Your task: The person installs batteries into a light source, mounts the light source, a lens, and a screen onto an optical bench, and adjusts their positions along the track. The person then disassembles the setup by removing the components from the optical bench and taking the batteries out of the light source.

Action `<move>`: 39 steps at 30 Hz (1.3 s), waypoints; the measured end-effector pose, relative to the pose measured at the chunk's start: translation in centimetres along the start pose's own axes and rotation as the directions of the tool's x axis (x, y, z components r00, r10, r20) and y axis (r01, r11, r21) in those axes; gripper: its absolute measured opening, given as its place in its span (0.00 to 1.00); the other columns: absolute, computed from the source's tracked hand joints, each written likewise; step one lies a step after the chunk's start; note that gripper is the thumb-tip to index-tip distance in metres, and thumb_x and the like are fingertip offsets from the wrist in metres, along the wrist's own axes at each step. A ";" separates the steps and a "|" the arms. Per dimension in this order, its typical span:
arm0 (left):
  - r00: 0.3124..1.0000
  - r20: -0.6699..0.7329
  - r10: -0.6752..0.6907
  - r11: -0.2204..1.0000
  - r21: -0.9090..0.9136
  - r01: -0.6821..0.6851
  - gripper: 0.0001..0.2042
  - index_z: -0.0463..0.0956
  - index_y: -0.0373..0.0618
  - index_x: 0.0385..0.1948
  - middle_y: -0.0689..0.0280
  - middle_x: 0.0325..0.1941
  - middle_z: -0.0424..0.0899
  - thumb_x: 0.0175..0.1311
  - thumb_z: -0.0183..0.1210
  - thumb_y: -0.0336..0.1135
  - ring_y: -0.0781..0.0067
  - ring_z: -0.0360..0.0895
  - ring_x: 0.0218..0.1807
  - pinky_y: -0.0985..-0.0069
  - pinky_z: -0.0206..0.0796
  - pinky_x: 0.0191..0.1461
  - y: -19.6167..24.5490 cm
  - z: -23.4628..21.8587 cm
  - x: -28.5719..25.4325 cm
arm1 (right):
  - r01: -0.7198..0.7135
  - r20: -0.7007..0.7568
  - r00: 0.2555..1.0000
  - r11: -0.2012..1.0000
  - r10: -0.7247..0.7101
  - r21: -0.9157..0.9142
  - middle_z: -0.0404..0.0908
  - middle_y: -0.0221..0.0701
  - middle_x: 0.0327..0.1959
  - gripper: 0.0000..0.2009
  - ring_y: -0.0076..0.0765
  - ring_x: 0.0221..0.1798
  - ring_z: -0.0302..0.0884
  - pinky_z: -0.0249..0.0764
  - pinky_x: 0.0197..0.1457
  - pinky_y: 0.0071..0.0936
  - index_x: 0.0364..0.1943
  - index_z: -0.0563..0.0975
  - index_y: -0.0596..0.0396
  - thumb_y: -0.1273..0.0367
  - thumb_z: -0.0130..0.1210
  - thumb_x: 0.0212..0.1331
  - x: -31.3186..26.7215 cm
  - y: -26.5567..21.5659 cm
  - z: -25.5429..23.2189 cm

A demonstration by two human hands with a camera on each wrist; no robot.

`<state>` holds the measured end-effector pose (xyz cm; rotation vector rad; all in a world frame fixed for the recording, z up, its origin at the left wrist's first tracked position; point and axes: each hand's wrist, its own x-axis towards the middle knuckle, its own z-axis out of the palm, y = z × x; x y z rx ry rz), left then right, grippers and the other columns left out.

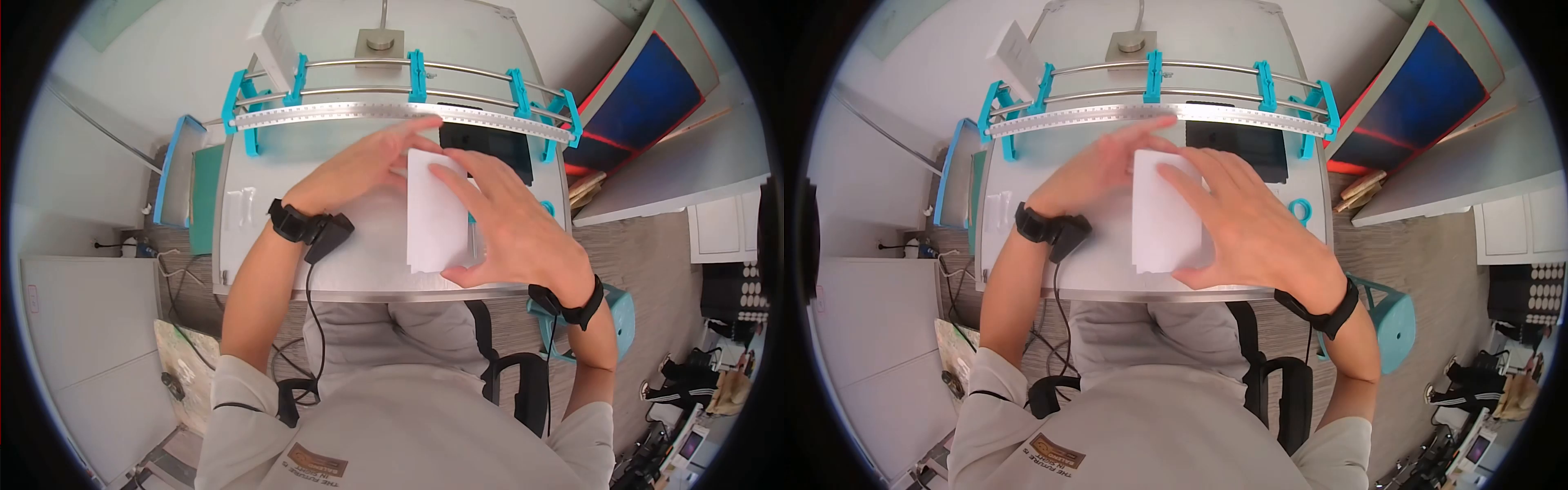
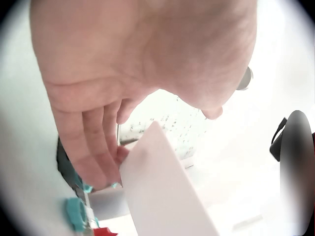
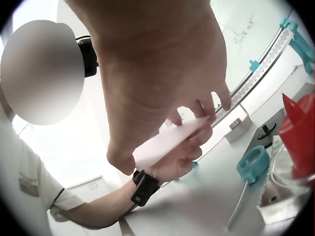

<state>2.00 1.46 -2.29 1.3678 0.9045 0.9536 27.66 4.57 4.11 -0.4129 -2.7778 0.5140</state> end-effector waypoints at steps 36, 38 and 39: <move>0.982 0.083 0.169 0.660 0.730 -0.175 0.17 0.87 0.50 0.49 0.64 0.46 0.73 0.55 0.72 0.33 0.62 0.71 0.50 0.72 0.71 0.51 -1.7 0.6 -0.3 | -0.224 -0.052 0.974 0.957 0.218 -0.185 0.81 0.33 0.42 0.16 0.42 0.50 0.77 0.69 0.54 0.38 0.45 0.82 0.54 0.67 0.70 0.51 -3.0 3.5 2.7; 0.983 0.091 0.160 0.664 0.727 -0.175 0.17 0.87 0.50 0.49 0.64 0.46 0.72 0.56 0.72 0.33 0.63 0.71 0.50 0.73 0.72 0.50 -1.8 0.7 -0.4 | -0.202 -0.108 0.977 0.963 0.185 -0.179 0.80 0.32 0.40 0.15 0.42 0.49 0.76 0.69 0.54 0.38 0.42 0.82 0.53 0.66 0.70 0.50 -3.1 3.7 3.0; 0.984 0.080 0.158 0.675 0.719 -0.167 0.17 0.87 0.50 0.49 0.64 0.46 0.72 0.56 0.71 0.32 0.64 0.71 0.50 0.73 0.72 0.49 -1.8 0.7 -0.4 | -0.206 -0.107 0.976 0.962 0.190 -0.177 0.80 0.32 0.40 0.15 0.42 0.49 0.76 0.69 0.54 0.38 0.42 0.82 0.53 0.66 0.70 0.50 -3.2 3.7 3.0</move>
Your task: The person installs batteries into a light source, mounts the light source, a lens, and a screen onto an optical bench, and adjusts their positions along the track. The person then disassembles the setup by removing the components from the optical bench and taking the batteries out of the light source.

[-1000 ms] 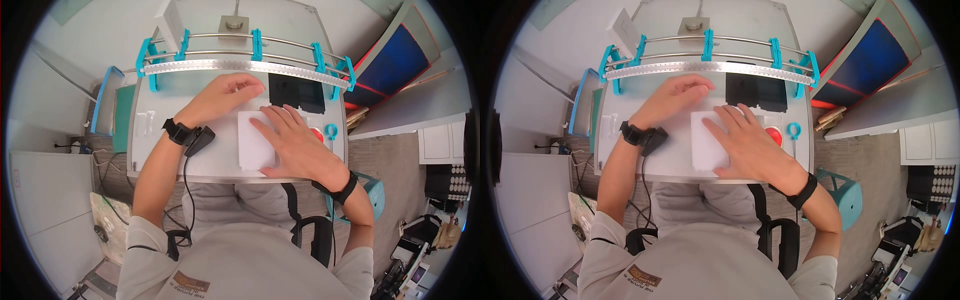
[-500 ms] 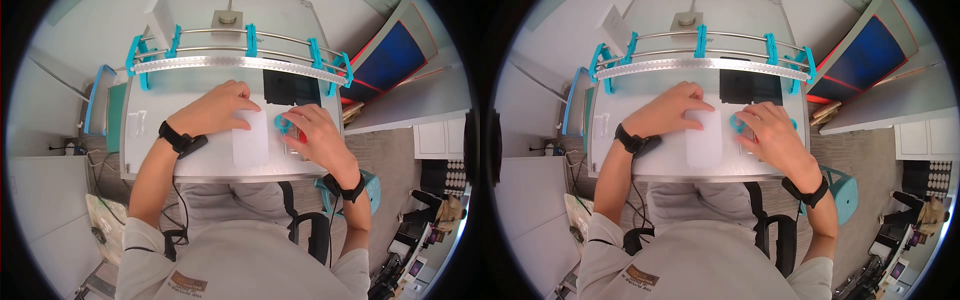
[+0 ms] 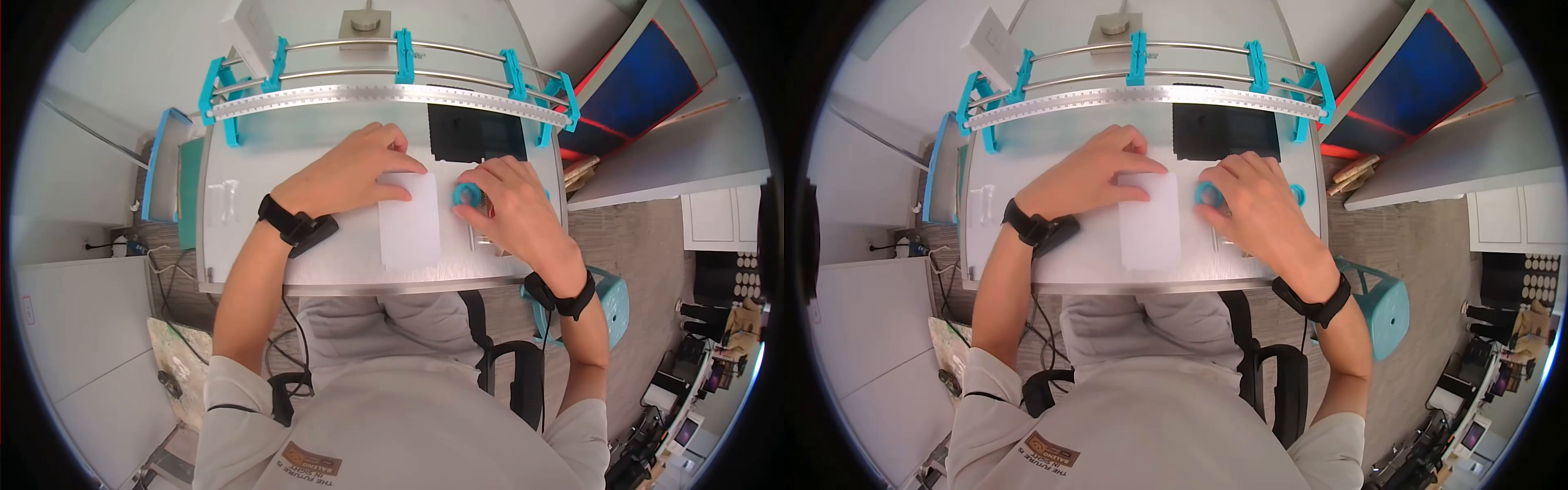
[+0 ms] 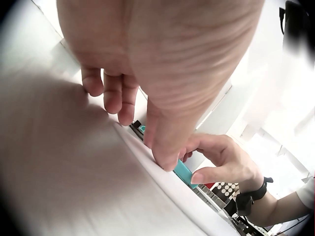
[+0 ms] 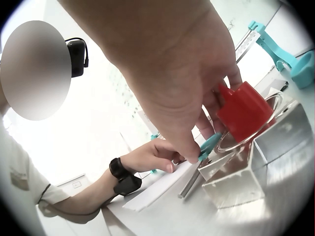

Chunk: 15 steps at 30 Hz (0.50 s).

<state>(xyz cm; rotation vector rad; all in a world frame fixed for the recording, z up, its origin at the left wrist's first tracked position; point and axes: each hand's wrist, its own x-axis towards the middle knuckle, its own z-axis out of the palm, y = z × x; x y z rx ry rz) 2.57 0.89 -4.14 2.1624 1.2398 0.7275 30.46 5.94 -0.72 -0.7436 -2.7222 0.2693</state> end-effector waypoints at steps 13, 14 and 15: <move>0.978 -0.058 -0.203 0.913 -0.372 0.167 0.09 0.86 0.46 0.45 0.72 0.34 0.81 0.67 0.66 0.35 0.82 0.73 0.35 0.81 0.66 0.43 1.4 -1.8 0.3 | 0.137 0.088 0.986 0.987 -0.144 0.083 0.76 0.40 0.64 0.36 0.52 0.67 0.69 0.66 0.70 0.46 0.61 0.77 0.54 0.57 0.76 0.44 0.2 -3.3 0.4; 0.978 -0.056 -0.201 0.914 -0.370 0.166 0.09 0.86 0.46 0.45 0.72 0.34 0.81 0.67 0.66 0.35 0.82 0.73 0.35 0.81 0.66 0.43 1.4 -1.8 0.2 | 0.156 0.118 0.979 0.985 -0.164 0.080 0.74 0.41 0.66 0.39 0.52 0.69 0.67 0.64 0.72 0.46 0.63 0.76 0.54 0.55 0.76 0.43 0.2 -3.5 0.4; 0.978 -0.061 -0.200 0.912 -0.377 0.163 0.09 0.86 0.46 0.45 0.72 0.34 0.82 0.68 0.65 0.35 0.82 0.73 0.35 0.81 0.66 0.43 1.4 -1.7 0.2 | 0.155 0.114 0.980 0.985 -0.163 0.078 0.74 0.41 0.66 0.39 0.52 0.69 0.67 0.64 0.72 0.46 0.63 0.76 0.54 0.55 0.76 0.43 0.2 -3.5 0.6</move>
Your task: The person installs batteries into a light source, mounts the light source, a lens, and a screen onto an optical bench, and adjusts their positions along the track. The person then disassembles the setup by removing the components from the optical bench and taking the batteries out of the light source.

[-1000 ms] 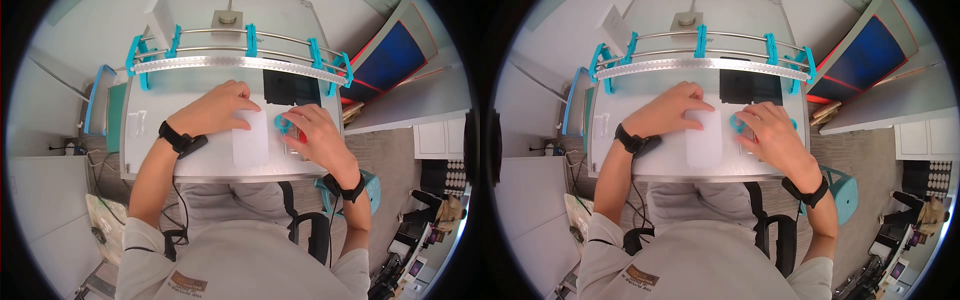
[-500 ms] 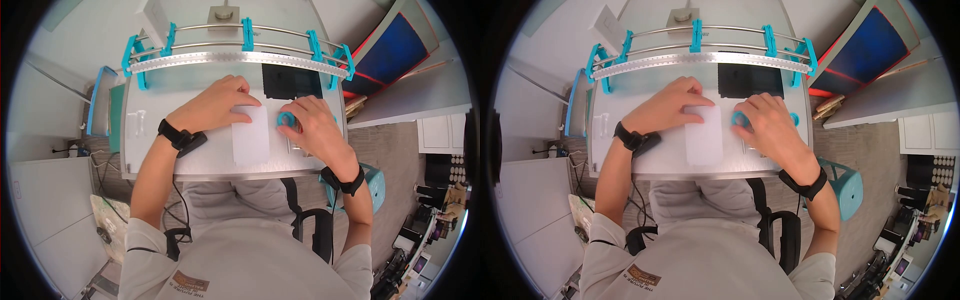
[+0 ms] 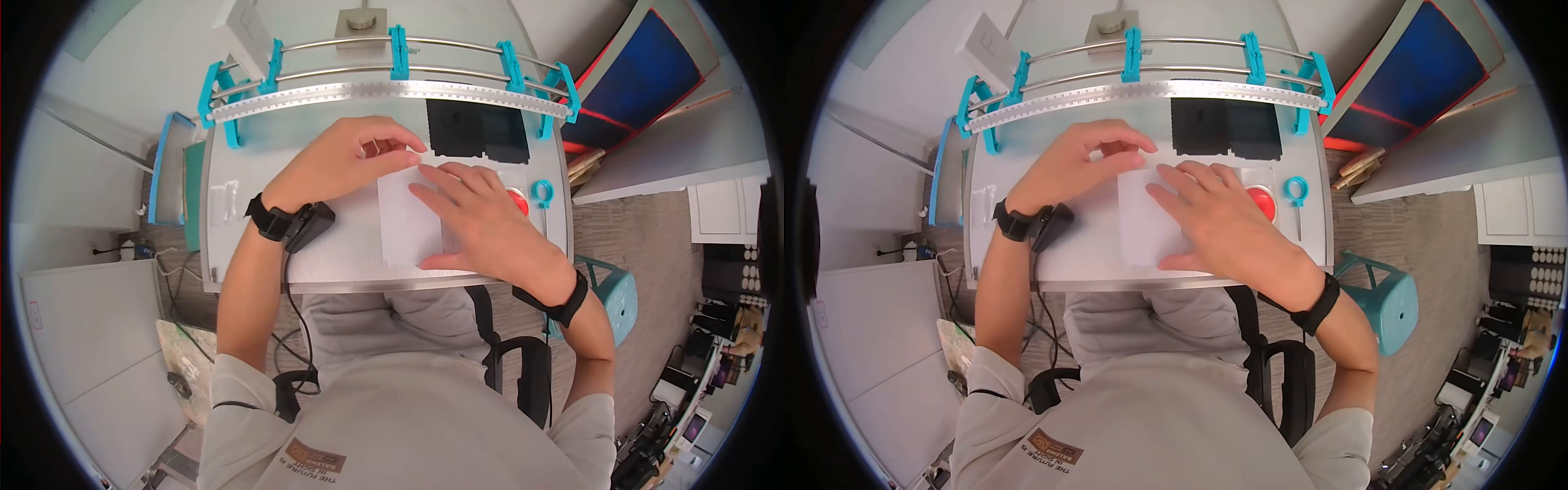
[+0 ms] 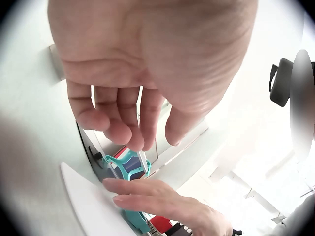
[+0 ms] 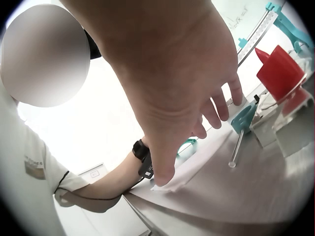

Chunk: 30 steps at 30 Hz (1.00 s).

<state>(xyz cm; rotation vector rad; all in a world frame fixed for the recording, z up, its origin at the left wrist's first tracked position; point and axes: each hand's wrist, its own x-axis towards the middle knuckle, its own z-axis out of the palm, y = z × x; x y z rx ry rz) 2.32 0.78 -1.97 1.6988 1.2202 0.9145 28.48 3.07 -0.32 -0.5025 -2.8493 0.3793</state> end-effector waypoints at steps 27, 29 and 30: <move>0.998 -0.054 0.022 1.000 -0.002 -0.022 0.09 0.85 0.43 0.46 0.69 0.40 0.86 0.68 0.65 0.33 0.81 0.77 0.37 0.81 0.69 0.43 0.9 0.4 0.0 | 0.099 -0.262 0.771 0.296 0.581 0.950 0.73 0.22 0.24 0.13 0.15 0.23 0.64 0.56 0.25 0.16 0.40 0.80 0.58 0.64 0.48 0.77 -4.4 9.5 -6.2; 0.995 -0.104 0.013 1.000 0.012 -0.011 0.09 0.86 0.43 0.46 0.69 0.40 0.87 0.67 0.65 0.32 0.82 0.78 0.38 0.81 0.70 0.44 2.9 -0.8 -1.1 | 0.206 -0.276 0.767 0.185 0.579 0.961 0.68 0.21 0.24 0.14 0.16 0.22 0.60 0.53 0.24 0.16 0.41 0.78 0.57 0.62 0.46 0.78 -3.0 10.8 -5.7; 0.991 -0.130 0.025 0.994 0.106 -0.011 0.08 0.85 0.44 0.45 0.70 0.40 0.86 0.67 0.66 0.31 0.82 0.77 0.38 0.81 0.70 0.44 4.5 -1.5 -1.8 | 0.243 -0.274 0.778 0.132 0.566 0.961 0.67 0.21 0.24 0.14 0.16 0.21 0.59 0.52 0.23 0.16 0.41 0.77 0.57 0.61 0.46 0.79 -2.8 11.3 -5.4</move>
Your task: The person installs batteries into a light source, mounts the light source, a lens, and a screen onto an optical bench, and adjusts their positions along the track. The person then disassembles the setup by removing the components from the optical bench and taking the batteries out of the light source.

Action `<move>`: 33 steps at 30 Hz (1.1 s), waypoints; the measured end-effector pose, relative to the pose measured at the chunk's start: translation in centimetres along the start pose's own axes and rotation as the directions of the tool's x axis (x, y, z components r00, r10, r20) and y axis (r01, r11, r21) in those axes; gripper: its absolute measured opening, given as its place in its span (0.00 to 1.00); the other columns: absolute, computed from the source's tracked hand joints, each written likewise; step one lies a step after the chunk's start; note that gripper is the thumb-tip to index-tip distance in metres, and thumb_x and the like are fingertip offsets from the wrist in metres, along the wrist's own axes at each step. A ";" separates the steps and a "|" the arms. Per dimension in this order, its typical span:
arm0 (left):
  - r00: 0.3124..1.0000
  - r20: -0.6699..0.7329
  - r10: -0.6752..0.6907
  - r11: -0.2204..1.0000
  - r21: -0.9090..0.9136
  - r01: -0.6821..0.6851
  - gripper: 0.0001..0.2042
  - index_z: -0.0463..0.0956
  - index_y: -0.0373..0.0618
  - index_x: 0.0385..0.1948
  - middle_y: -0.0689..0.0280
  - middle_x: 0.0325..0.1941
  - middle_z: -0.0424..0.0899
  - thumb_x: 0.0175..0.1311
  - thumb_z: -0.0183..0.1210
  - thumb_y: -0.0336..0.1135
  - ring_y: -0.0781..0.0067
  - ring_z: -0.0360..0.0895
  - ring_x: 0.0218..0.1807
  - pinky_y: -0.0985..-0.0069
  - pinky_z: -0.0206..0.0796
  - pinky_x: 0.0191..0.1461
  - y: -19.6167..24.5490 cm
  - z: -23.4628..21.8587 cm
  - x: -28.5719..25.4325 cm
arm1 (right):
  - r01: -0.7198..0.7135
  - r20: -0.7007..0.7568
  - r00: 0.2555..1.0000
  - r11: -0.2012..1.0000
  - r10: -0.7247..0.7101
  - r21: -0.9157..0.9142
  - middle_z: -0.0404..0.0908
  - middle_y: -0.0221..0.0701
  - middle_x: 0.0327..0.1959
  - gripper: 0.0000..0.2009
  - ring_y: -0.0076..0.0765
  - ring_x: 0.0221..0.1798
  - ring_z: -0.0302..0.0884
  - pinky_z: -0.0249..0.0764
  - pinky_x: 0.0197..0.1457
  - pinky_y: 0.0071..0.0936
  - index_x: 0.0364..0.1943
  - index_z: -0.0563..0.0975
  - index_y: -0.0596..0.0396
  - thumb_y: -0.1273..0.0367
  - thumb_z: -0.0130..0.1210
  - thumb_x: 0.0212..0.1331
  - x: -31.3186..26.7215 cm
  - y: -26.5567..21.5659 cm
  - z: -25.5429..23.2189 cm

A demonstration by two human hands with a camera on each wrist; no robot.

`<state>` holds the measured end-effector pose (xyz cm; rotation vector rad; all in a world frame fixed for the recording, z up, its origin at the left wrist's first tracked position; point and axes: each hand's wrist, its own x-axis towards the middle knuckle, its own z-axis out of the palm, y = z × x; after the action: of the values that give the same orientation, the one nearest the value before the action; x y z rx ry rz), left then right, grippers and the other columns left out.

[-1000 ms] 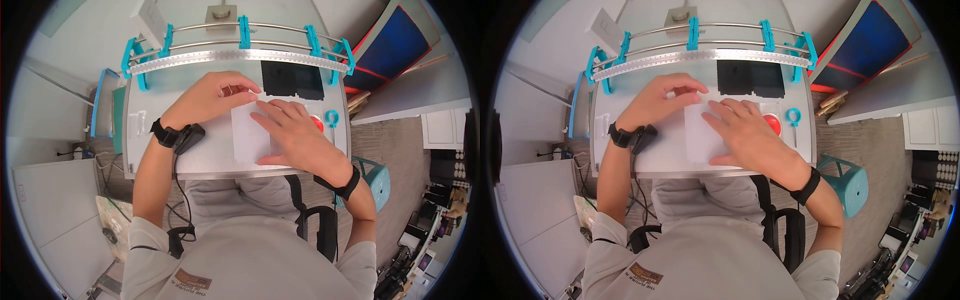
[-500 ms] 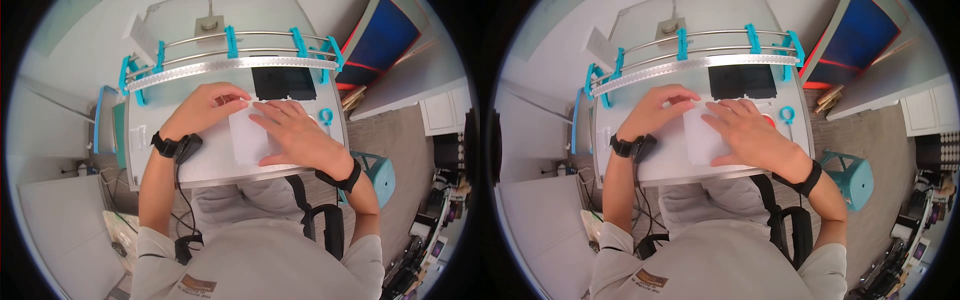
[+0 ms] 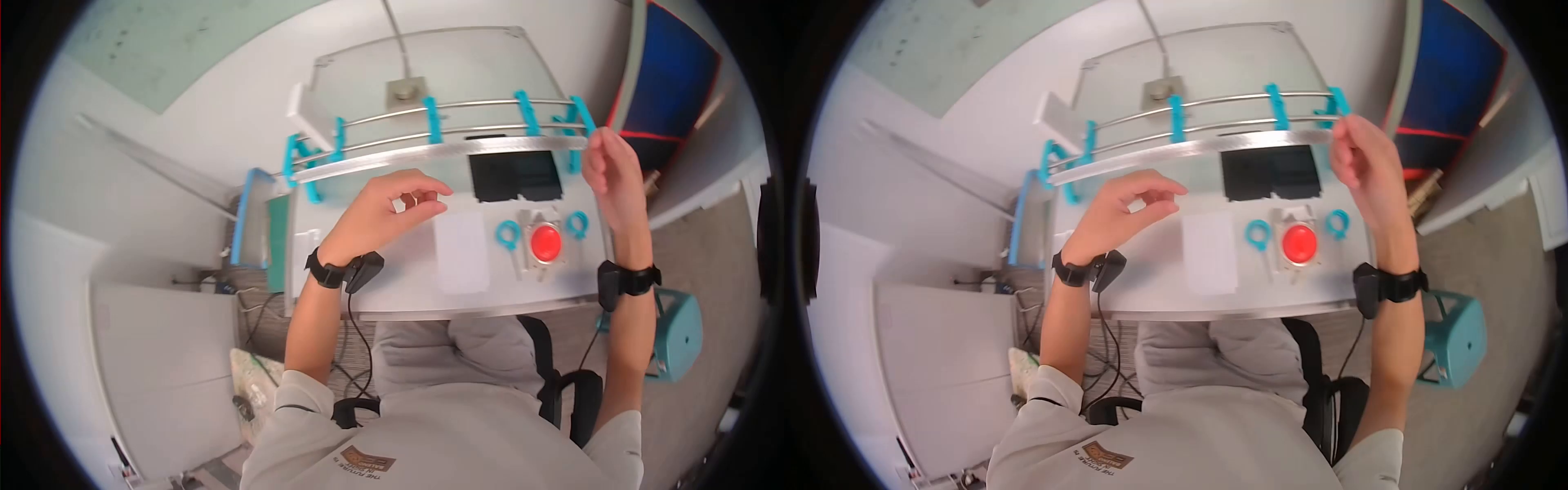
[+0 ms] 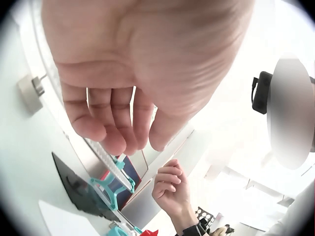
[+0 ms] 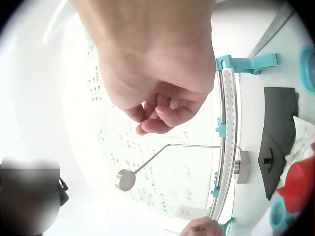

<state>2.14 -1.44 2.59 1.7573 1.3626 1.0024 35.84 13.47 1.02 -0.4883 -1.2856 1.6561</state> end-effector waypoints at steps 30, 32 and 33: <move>0.953 -0.149 -0.264 0.951 0.122 0.283 0.35 0.67 0.40 0.70 0.62 0.67 0.79 0.59 0.70 0.33 0.67 0.76 0.65 0.67 0.65 0.72 -0.7 -15.4 1.9 | -0.110 0.069 0.993 0.940 0.093 0.323 0.64 0.18 0.24 0.12 0.12 0.21 0.54 0.50 0.22 0.14 0.42 0.75 0.54 0.62 0.46 0.80 0.8 4.4 -2.8; 0.959 -0.180 -0.218 0.956 0.157 0.247 0.33 0.69 0.40 0.68 0.62 0.66 0.80 0.59 0.70 0.34 0.67 0.78 0.63 0.67 0.66 0.71 -0.4 -15.5 1.8 | -0.113 0.047 0.994 0.940 0.103 0.322 0.63 0.18 0.24 0.12 0.12 0.21 0.54 0.50 0.22 0.14 0.43 0.75 0.53 0.62 0.46 0.80 0.7 4.4 -2.8; 0.958 -0.185 -0.220 0.957 0.152 0.249 0.33 0.69 0.40 0.68 0.62 0.66 0.80 0.59 0.70 0.34 0.67 0.78 0.63 0.67 0.66 0.71 -0.2 -15.6 1.7 | -0.118 0.052 0.993 0.941 0.107 0.319 0.63 0.18 0.24 0.12 0.12 0.21 0.54 0.50 0.22 0.14 0.43 0.75 0.53 0.62 0.46 0.80 0.7 4.4 -2.8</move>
<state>-11.43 1.15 9.95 1.6124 1.7666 0.9375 35.81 15.55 -3.82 -0.3409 -0.9982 1.9336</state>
